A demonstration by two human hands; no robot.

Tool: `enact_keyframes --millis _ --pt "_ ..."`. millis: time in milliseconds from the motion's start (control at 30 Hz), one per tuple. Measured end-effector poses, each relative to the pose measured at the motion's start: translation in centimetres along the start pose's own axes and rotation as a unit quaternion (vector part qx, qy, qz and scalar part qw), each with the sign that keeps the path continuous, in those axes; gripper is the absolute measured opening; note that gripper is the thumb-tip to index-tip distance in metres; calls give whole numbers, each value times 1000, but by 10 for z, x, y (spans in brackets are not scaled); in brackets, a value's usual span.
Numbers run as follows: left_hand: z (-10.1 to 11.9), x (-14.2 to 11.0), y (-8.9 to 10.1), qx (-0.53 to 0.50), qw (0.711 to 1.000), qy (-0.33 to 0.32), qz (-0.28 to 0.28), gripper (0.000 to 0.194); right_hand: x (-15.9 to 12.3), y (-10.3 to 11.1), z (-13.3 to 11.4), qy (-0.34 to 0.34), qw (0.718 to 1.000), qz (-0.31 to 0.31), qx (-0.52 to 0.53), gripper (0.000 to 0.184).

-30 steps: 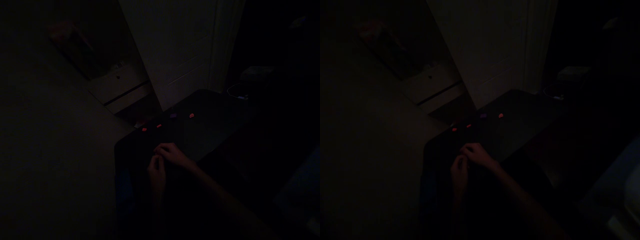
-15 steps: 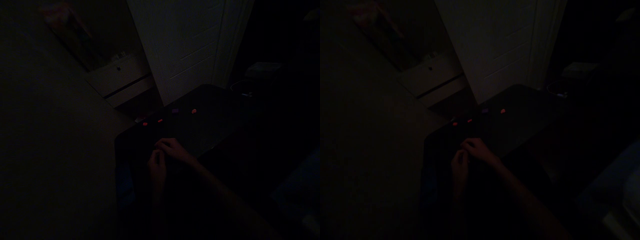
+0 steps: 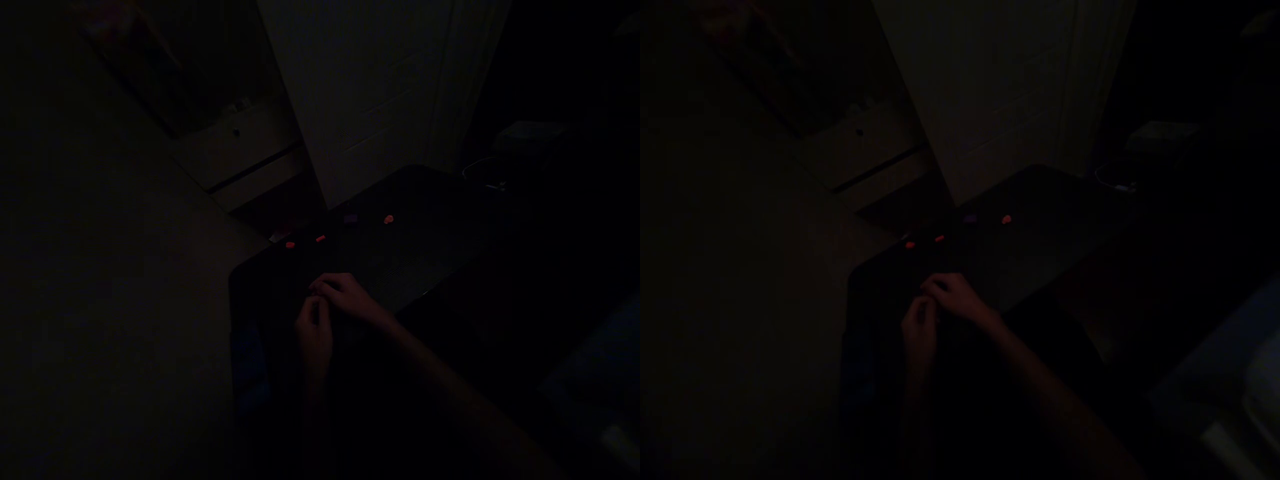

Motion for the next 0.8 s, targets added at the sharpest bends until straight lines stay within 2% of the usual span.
enact_keyframes --millis 800 --pt "0 0 1 -9 1000 4 -1 24 0 0 0 6 1000 4 -2 23"
Point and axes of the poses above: each hand's wrist, its own x-axis towards the middle knuckle, its own y-axis out of the back of the hand, z = x × y, the point moved 7 cm from there along x, towards the middle knuckle, and after that the axes turned 9 degrees about -x, right-handed, at the moved point
